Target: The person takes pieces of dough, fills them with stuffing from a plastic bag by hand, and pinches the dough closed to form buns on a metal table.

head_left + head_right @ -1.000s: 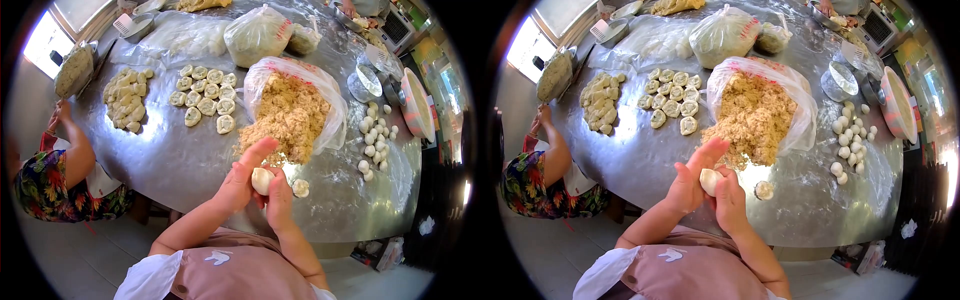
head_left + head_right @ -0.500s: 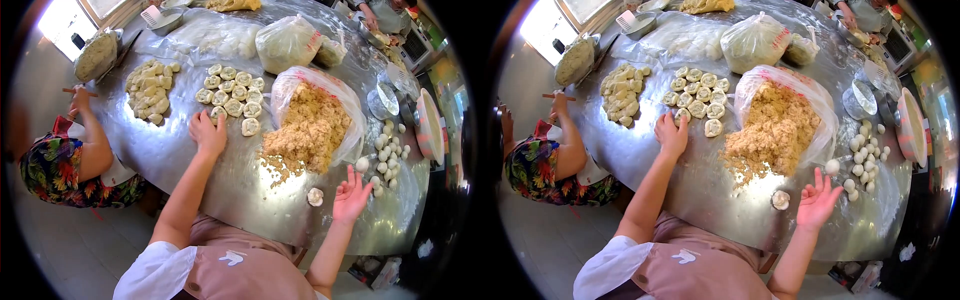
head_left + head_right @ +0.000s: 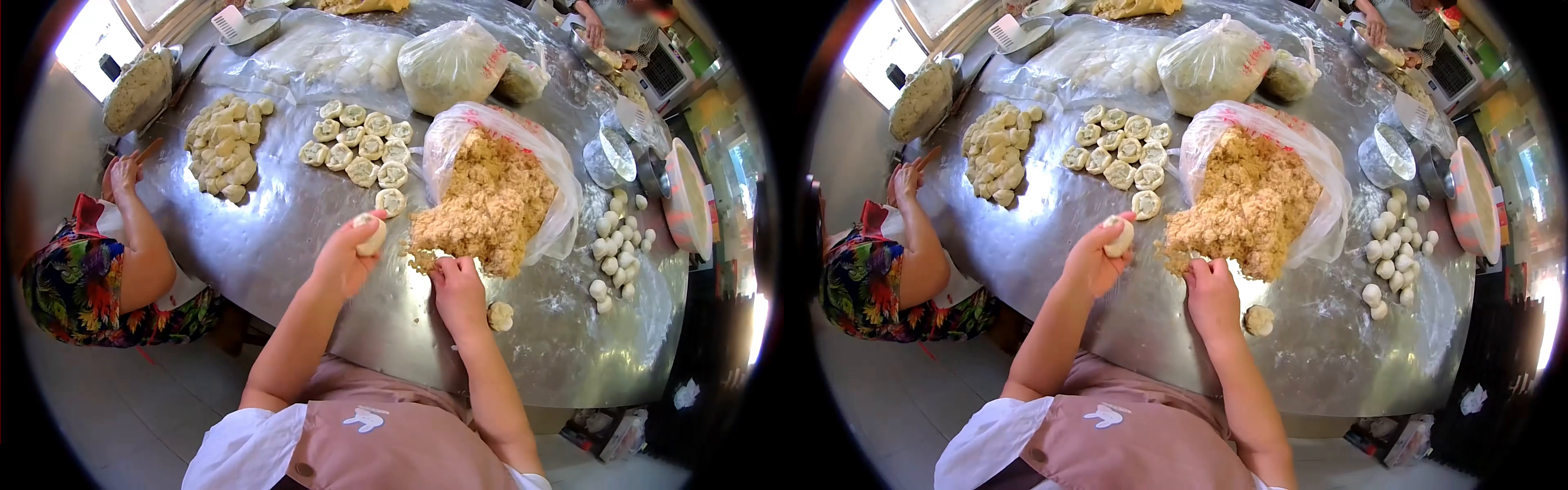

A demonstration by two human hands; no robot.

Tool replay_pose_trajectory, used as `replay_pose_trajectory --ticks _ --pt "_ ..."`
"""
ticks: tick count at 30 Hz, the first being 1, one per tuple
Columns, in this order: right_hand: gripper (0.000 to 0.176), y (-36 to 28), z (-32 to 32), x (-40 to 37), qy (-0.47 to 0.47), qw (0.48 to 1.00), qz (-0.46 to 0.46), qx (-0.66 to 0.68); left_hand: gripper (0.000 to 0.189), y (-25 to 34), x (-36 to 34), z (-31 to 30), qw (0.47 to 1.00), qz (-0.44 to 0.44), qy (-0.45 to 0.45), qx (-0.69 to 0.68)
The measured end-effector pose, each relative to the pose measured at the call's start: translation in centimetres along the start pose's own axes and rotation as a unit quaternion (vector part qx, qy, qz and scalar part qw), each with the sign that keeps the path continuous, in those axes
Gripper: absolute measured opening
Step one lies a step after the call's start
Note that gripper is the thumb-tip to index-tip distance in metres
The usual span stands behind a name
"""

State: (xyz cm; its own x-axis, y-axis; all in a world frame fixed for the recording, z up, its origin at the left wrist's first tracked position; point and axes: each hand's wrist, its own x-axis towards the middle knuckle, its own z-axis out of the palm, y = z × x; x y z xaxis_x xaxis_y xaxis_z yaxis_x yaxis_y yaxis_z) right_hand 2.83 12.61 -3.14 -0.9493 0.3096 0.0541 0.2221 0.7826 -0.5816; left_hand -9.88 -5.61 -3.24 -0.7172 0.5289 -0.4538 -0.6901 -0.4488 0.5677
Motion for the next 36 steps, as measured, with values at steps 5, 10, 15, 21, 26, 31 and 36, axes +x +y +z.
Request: replay_pose_trajectory --ticks 5,10,15,21,26,31,36 --pt "0.037 0.0 -2.8 -1.3 -0.025 0.995 0.025 0.089 0.038 -1.4 -3.4 2.4 0.971 -0.119 -0.101 -0.181" --pt "0.040 0.5 -1.9 -1.6 -0.014 0.999 0.024 0.027 0.035 -3.4 -4.3 4.5 0.982 -0.128 -0.091 -0.103" --pt "0.020 0.8 -0.9 -0.6 0.026 0.999 0.006 0.035 0.027 -4.9 -4.2 4.9 0.994 -0.094 -0.041 0.046" --pt "0.016 -3.4 -4.9 -1.3 0.038 0.988 0.009 0.149 0.027 -7.2 -3.4 4.9 0.998 -0.050 -0.035 0.016" --pt "0.024 -4.4 -4.4 -1.2 0.018 0.984 -0.011 0.178 0.030 -6.6 -4.2 6.8 0.994 -0.076 -0.025 0.080" --pt "0.026 -3.7 -4.0 -1.9 0.031 0.960 0.035 0.277 0.030 -7.1 -4.5 6.9 0.989 -0.004 -0.046 0.142" --pt "0.022 -4.4 -3.5 -1.8 0.094 0.964 0.010 0.247 0.030 -7.8 -4.0 6.4 0.986 0.045 -0.089 0.135"
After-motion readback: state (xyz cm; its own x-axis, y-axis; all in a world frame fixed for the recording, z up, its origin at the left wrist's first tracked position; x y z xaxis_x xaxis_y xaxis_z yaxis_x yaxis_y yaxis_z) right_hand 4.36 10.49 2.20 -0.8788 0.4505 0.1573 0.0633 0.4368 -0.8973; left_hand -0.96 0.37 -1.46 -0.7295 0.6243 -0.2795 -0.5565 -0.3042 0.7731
